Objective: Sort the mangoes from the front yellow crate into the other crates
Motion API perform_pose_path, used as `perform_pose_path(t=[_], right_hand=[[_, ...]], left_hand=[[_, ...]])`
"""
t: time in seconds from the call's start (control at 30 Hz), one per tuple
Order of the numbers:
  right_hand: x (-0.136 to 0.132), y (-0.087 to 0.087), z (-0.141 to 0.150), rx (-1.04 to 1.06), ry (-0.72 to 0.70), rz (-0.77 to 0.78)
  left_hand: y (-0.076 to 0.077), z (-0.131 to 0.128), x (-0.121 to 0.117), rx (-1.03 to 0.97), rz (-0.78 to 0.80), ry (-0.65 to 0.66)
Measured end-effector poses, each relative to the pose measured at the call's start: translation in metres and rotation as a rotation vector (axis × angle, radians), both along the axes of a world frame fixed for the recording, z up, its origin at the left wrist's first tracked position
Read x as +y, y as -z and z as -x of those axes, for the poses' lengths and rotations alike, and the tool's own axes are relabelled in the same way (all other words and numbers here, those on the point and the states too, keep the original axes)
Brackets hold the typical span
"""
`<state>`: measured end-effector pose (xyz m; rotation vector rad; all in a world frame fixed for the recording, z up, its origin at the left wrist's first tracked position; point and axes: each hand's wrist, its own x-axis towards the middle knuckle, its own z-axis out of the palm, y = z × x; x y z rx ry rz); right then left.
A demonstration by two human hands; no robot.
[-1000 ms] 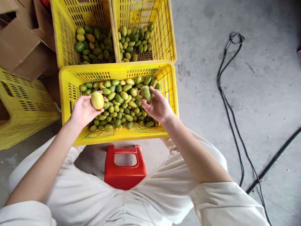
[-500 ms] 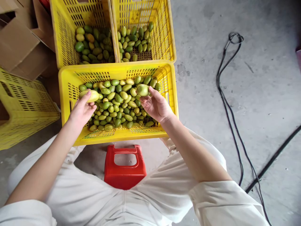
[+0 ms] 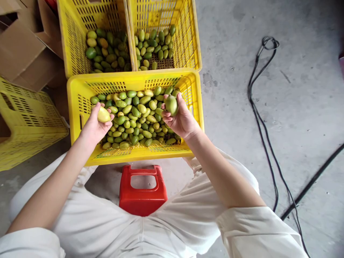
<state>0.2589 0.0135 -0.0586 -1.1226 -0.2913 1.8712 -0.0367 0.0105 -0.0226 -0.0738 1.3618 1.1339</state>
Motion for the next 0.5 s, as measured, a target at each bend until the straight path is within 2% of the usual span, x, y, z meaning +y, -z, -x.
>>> perform_pose_path(t=[0.1, 0.2, 0.37, 0.5], right_hand=[[0.002, 0.007, -0.008, -0.041, -0.029, -0.007], [0.003, 0.012, -0.015, -0.102, -0.024, -0.03], [0.0, 0.015, -0.014, -0.089, 0.02, -0.156], [-0.002, 0.014, -0.011, -0.078, 0.018, -0.233]], left_hand=[[-0.005, 0.001, -0.001, 0.011, 0.048, 0.026], [-0.009, 0.001, -0.005, 0.01, 0.072, -0.013], [-0.014, -0.003, -0.006, -0.028, 0.06, -0.092], [-0.016, -0.006, -0.001, -0.029, 0.066, -0.078]])
